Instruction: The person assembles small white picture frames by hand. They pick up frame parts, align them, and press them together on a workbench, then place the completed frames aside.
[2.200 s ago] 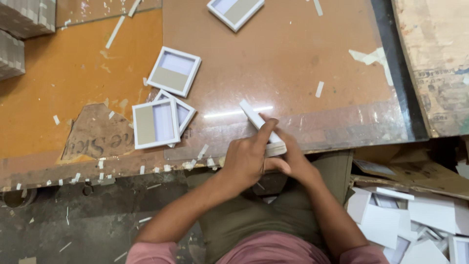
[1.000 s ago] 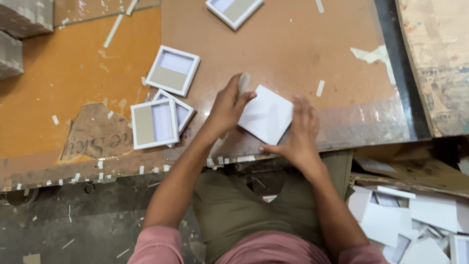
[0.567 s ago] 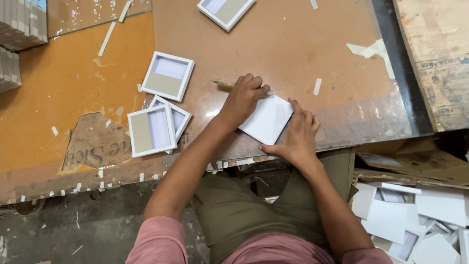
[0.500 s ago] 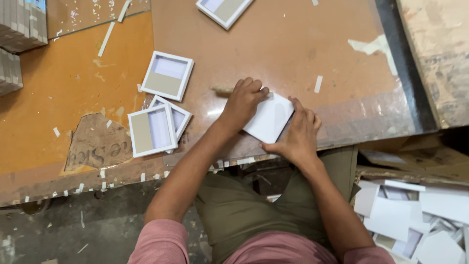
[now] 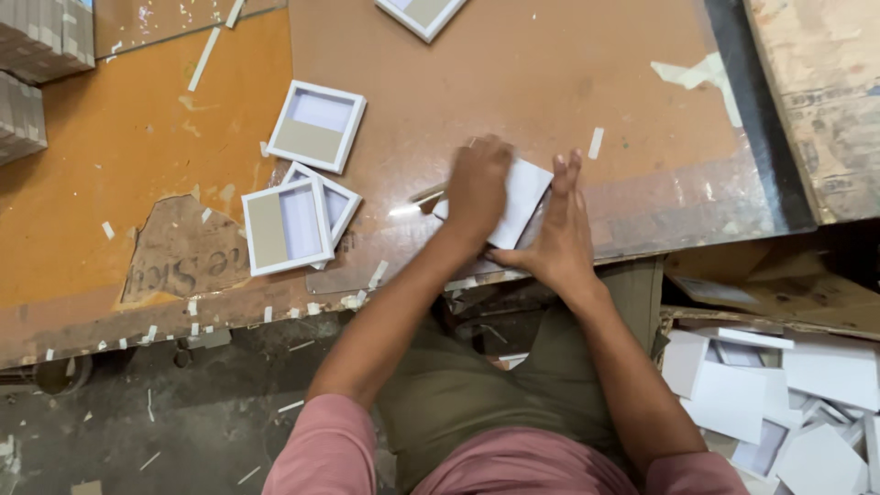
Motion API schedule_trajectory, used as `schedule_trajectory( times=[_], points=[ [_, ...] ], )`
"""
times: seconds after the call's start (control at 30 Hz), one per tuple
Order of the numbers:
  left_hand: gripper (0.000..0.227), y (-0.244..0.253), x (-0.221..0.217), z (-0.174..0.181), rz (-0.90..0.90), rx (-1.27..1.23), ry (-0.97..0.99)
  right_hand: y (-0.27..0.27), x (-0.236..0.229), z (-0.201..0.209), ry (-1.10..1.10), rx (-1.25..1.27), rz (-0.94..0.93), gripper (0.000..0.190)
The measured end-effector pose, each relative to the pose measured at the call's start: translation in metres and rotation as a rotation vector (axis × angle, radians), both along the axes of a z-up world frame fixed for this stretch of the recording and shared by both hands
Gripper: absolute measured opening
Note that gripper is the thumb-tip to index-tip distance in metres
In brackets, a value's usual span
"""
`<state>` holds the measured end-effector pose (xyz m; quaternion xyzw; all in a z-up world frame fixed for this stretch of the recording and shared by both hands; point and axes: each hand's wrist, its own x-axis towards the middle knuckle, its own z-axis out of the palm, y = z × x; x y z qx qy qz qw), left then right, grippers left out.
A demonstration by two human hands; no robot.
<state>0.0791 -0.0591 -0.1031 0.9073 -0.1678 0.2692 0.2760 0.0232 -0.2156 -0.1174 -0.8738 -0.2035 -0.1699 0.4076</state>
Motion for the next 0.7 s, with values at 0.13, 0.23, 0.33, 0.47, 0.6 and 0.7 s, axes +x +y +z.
schedule_trajectory(
  times=[0.13,0.23,0.33,0.47,0.6,0.7],
  points=[
    [0.010,-0.019,-0.028,-0.009,-0.308,0.098,0.177,-0.005,-0.005,-0.005,0.062,-0.048,-0.047,0.149],
    [0.020,0.011,-0.060,0.009,-0.378,0.170,0.239,-0.001,-0.003,-0.010,0.171,-0.150,-0.089,0.132],
    [0.024,0.043,-0.100,0.021,-0.350,0.138,0.337,-0.002,-0.004,-0.009,0.109,-0.191,-0.041,0.124],
    [0.028,0.075,-0.147,0.026,-0.163,-0.025,0.419,-0.019,-0.030,0.023,0.185,-0.041,-0.132,0.109],
    [0.018,0.119,-0.165,0.041,0.305,-0.237,0.285,-0.110,-0.109,0.055,0.435,0.398,-0.165,0.103],
    [0.062,0.165,-0.156,0.052,0.575,0.059,0.321,-0.178,-0.173,0.062,0.434,0.093,-0.520,0.095]
  ],
)
